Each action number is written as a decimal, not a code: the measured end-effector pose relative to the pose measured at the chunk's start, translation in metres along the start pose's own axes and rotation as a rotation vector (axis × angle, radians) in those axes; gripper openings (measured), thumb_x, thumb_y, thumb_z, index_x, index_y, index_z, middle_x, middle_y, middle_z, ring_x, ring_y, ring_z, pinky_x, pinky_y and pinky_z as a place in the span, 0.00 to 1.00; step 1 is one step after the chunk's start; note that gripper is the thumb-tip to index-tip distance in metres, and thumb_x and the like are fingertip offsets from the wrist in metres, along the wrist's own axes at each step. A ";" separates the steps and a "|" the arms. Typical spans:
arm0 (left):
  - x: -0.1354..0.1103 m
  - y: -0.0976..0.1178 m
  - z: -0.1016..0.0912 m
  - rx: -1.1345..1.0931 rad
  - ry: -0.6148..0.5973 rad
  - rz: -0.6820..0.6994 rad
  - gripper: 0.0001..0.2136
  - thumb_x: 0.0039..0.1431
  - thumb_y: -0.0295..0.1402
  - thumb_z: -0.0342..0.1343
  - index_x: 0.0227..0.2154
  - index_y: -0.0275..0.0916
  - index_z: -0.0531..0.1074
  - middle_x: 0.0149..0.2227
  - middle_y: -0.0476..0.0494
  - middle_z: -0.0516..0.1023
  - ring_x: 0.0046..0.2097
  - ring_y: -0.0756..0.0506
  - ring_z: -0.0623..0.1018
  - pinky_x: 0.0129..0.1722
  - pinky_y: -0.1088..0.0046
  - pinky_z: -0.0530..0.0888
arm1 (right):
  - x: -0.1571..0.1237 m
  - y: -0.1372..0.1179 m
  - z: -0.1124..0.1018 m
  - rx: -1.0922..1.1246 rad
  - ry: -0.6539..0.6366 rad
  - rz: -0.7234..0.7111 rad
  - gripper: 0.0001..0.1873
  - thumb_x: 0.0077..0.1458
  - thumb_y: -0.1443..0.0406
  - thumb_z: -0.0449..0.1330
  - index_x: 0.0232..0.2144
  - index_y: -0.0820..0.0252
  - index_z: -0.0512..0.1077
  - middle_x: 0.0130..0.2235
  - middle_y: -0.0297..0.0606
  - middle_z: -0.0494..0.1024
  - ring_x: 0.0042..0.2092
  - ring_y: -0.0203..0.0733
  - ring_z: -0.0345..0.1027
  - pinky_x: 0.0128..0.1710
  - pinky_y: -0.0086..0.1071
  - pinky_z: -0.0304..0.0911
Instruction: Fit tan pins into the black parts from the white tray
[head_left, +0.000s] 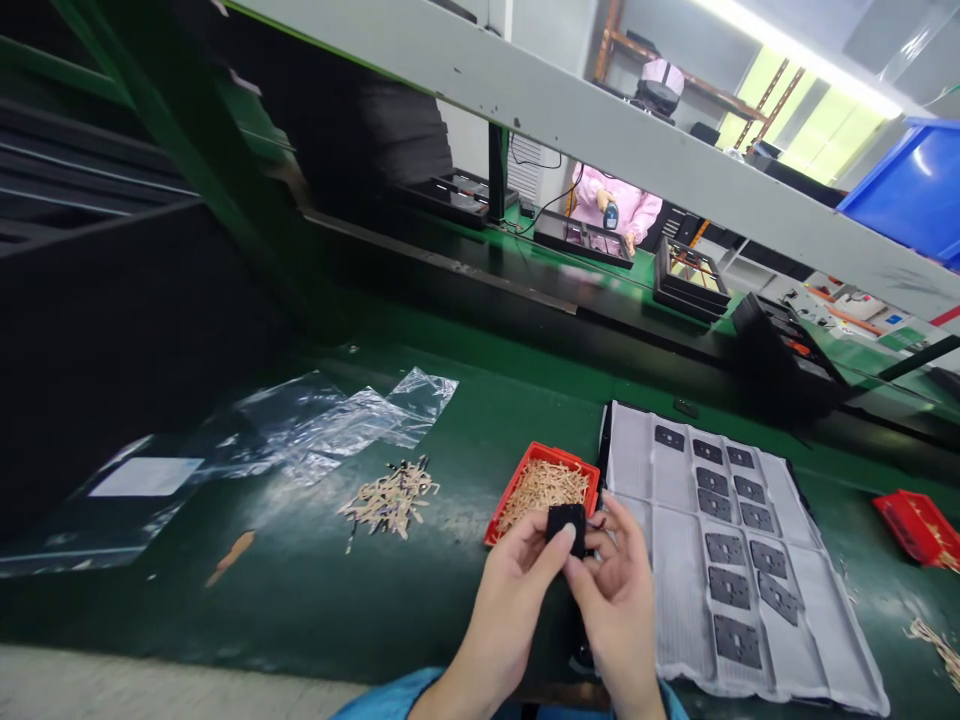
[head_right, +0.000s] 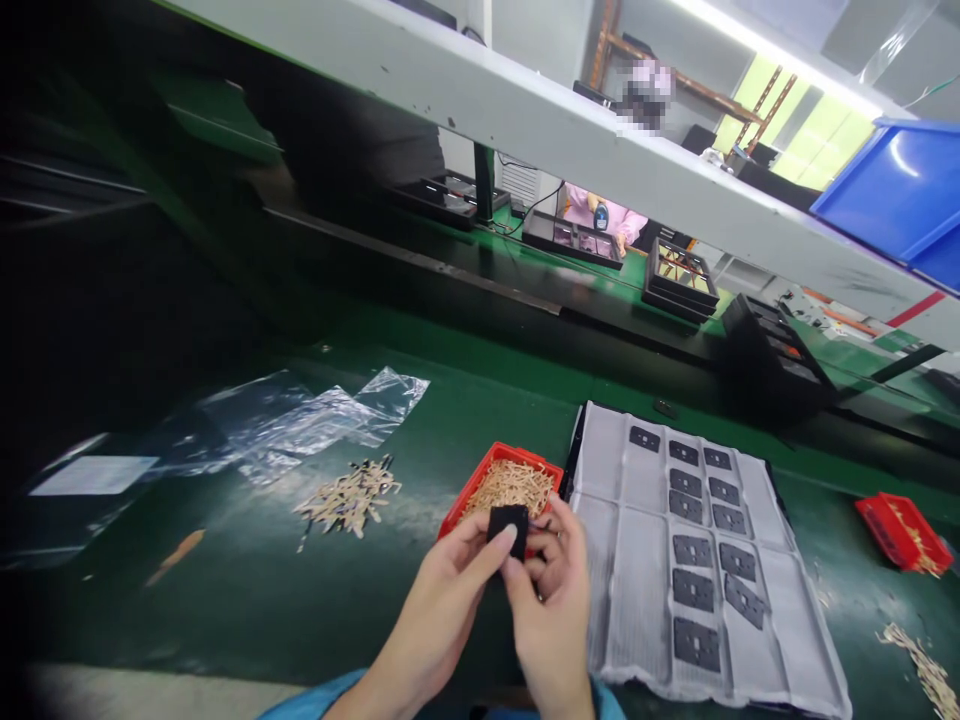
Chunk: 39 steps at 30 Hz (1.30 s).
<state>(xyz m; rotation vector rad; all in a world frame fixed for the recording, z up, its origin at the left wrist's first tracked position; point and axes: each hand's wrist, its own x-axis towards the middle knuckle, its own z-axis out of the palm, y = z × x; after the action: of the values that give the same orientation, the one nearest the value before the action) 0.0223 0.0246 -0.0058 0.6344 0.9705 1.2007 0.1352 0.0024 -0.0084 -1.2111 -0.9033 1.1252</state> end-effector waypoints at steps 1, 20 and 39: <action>0.000 0.003 -0.001 -0.038 0.043 -0.028 0.18 0.56 0.46 0.70 0.41 0.37 0.77 0.42 0.38 0.85 0.45 0.40 0.85 0.48 0.66 0.82 | -0.004 0.000 0.002 -0.007 0.023 -0.022 0.33 0.58 0.58 0.71 0.62 0.45 0.64 0.49 0.37 0.78 0.46 0.39 0.78 0.48 0.34 0.75; -0.011 0.034 -0.007 0.261 -0.244 -0.093 0.11 0.51 0.33 0.68 0.37 0.35 0.76 0.32 0.45 0.84 0.34 0.45 0.82 0.36 0.72 0.74 | -0.022 -0.062 -0.018 -0.321 -0.112 0.045 0.29 0.65 0.50 0.62 0.65 0.47 0.64 0.46 0.36 0.81 0.52 0.39 0.77 0.61 0.31 0.66; -0.026 0.038 -0.001 0.216 -0.314 -0.131 0.16 0.60 0.42 0.64 0.40 0.33 0.76 0.26 0.49 0.77 0.24 0.51 0.76 0.26 0.77 0.76 | -0.034 -0.064 -0.023 -0.375 -0.088 0.015 0.31 0.66 0.49 0.62 0.66 0.45 0.62 0.47 0.35 0.81 0.55 0.39 0.75 0.60 0.32 0.68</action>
<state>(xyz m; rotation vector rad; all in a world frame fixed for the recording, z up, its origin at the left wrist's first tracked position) 0.0020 0.0098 0.0333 0.8881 0.8654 0.8554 0.1602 -0.0357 0.0526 -1.4811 -1.2116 1.0559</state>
